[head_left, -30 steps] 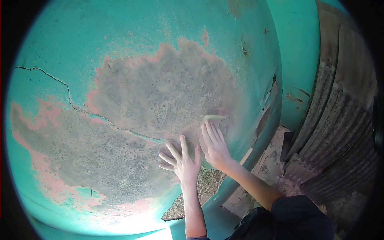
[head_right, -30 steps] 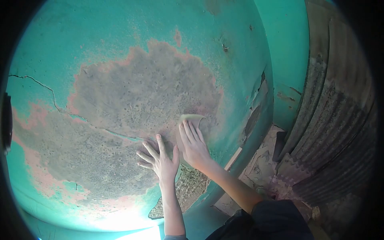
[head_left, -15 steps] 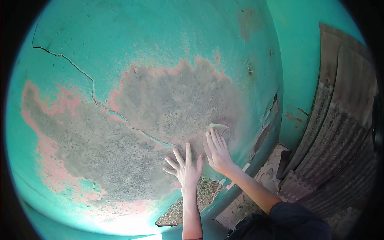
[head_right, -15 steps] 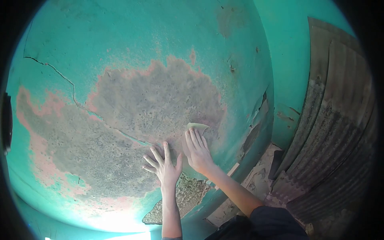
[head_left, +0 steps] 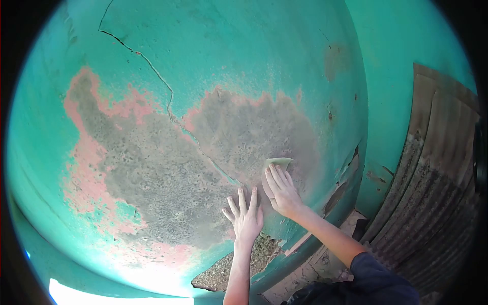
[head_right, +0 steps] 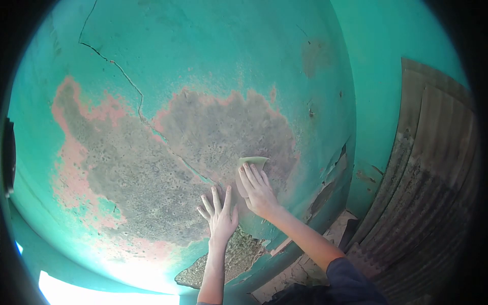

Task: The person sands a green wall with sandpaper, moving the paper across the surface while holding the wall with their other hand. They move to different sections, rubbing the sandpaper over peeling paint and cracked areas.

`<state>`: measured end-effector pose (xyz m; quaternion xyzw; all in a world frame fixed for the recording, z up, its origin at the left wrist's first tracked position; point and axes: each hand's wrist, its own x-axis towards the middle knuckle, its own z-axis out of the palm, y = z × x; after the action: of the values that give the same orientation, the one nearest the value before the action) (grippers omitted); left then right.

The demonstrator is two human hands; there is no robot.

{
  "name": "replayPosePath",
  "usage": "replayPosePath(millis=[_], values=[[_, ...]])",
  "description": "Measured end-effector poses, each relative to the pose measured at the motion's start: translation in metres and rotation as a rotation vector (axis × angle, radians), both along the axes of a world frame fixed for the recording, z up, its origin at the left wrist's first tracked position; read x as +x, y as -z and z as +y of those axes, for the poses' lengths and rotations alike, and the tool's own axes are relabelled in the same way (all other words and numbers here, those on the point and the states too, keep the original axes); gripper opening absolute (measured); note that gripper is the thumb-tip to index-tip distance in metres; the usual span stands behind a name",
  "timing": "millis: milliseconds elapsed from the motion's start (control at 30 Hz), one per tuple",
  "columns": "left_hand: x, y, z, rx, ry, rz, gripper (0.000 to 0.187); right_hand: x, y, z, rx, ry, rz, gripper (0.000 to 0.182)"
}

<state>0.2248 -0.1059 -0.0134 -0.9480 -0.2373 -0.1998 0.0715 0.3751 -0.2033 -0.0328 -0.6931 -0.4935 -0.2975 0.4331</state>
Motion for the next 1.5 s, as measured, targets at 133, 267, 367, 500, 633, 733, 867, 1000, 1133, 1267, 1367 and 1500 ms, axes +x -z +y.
replayPosePath(millis=[133, 267, 367, 500, 633, 733, 867, 1000, 1133, 1267, 1367, 1500], values=[[-0.001, -0.045, -0.001, 0.108, 0.088, -0.251, 0.068, 0.025, -0.084, 0.004, 0.039, 0.051, -0.137, 0.075], [0.011, -0.15, 0.0, 0.356, 0.052, -0.319, 0.066, 0.056, -0.217, 0.017, 0.284, 0.079, -0.302, 0.072], [0.016, -0.211, 0.013, 0.475, 0.039, -0.371, 0.066, 0.05, -0.213, 0.008, 0.243, 0.061, -0.27, 0.07], [0.02, -0.217, 0.021, 0.567, -0.012, -0.425, 0.066, 0.027, -0.108, 0.01, 0.093, 0.008, -0.188, 0.07], [0.027, -0.198, 0.031, 0.612, -0.04, -0.48, 0.065, 0.017, -0.068, 0.007, -0.019, 0.04, -0.182, 0.071], [0.028, -0.196, 0.033, 0.63, -0.054, -0.482, 0.064, 0.042, -0.152, 0.012, 0.103, 0.106, -0.302, 0.07], [0.028, -0.197, 0.035, 0.638, -0.048, -0.486, 0.064, 0.058, -0.254, 0.016, 0.249, 0.11, -0.346, 0.069], [0.024, -0.195, 0.033, 0.602, -0.015, -0.499, 0.063, 0.05, -0.22, 0.009, 0.169, 0.125, -0.298, 0.069], [0.018, -0.183, 0.038, 0.591, 0.007, -0.494, 0.063, 0.024, -0.118, 0.002, 0.034, 0.038, -0.214, 0.071], [0.007, -0.167, 0.038, 0.568, -0.006, -0.476, 0.063, 0.005, -0.038, -0.007, -0.132, 0.029, -0.185, 0.07], [0.0, -0.16, 0.039, 0.537, -0.01, -0.46, 0.064, 0.009, -0.043, -0.004, -0.13, 0.067, -0.197, 0.069], [-0.019, -0.147, 0.041, 0.48, -0.035, -0.393, 0.064, 0.027, -0.168, 0.016, 0.078, 0.127, -0.339, 0.062]])
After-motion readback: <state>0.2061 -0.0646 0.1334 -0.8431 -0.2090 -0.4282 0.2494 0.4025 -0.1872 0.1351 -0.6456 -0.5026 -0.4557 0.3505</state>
